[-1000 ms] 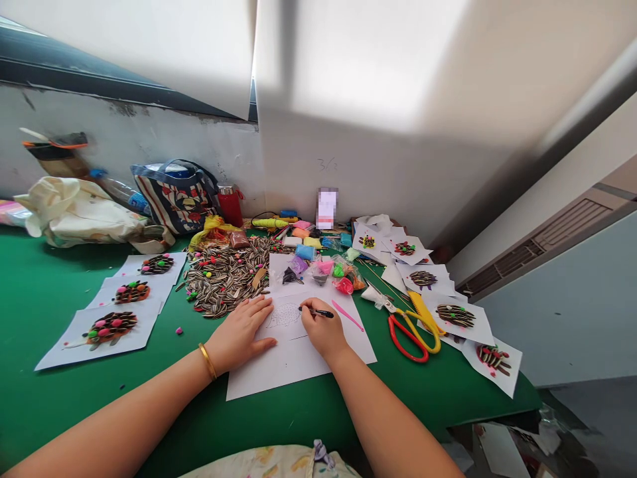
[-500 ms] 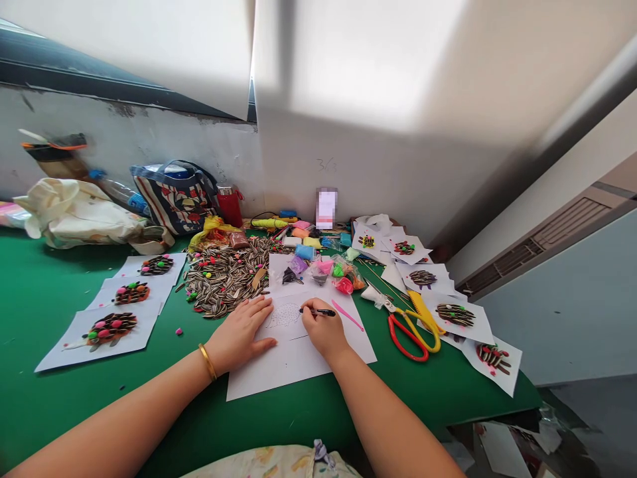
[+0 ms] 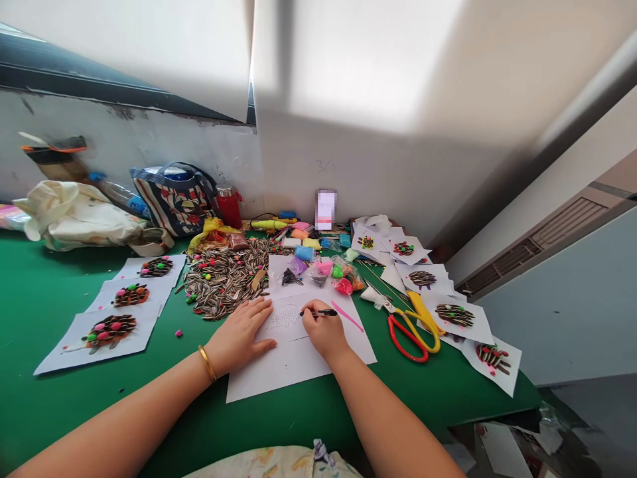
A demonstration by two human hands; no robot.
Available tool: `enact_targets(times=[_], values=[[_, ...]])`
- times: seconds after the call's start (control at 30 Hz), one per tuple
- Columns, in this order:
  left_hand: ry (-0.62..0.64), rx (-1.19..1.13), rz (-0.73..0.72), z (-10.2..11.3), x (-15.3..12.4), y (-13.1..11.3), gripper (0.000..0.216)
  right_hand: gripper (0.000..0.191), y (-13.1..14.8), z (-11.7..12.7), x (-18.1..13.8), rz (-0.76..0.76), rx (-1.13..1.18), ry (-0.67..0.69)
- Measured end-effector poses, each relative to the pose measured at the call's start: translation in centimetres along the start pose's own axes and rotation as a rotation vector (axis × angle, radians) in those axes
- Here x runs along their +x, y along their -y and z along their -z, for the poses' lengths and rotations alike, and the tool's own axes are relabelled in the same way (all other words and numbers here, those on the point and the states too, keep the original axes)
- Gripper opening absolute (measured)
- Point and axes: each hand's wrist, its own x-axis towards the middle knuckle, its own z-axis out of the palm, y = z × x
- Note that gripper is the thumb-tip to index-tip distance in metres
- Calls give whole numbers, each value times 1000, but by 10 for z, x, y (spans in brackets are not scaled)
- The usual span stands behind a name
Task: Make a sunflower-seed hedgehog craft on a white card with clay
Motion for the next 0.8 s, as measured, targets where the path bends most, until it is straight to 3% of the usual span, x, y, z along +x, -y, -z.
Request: enact_targets(times=[0.33,0.57,0.8], values=[[-4,-6,-1,-1,1,1,68,20,-2,-1,-1,-3,38,25],[8,3,3,0,0,0,69,19,-4,-2,5,37,51,-57],[2,-3,5,-1,1,1,70,20,-2,-3,6,72,69,-7]])
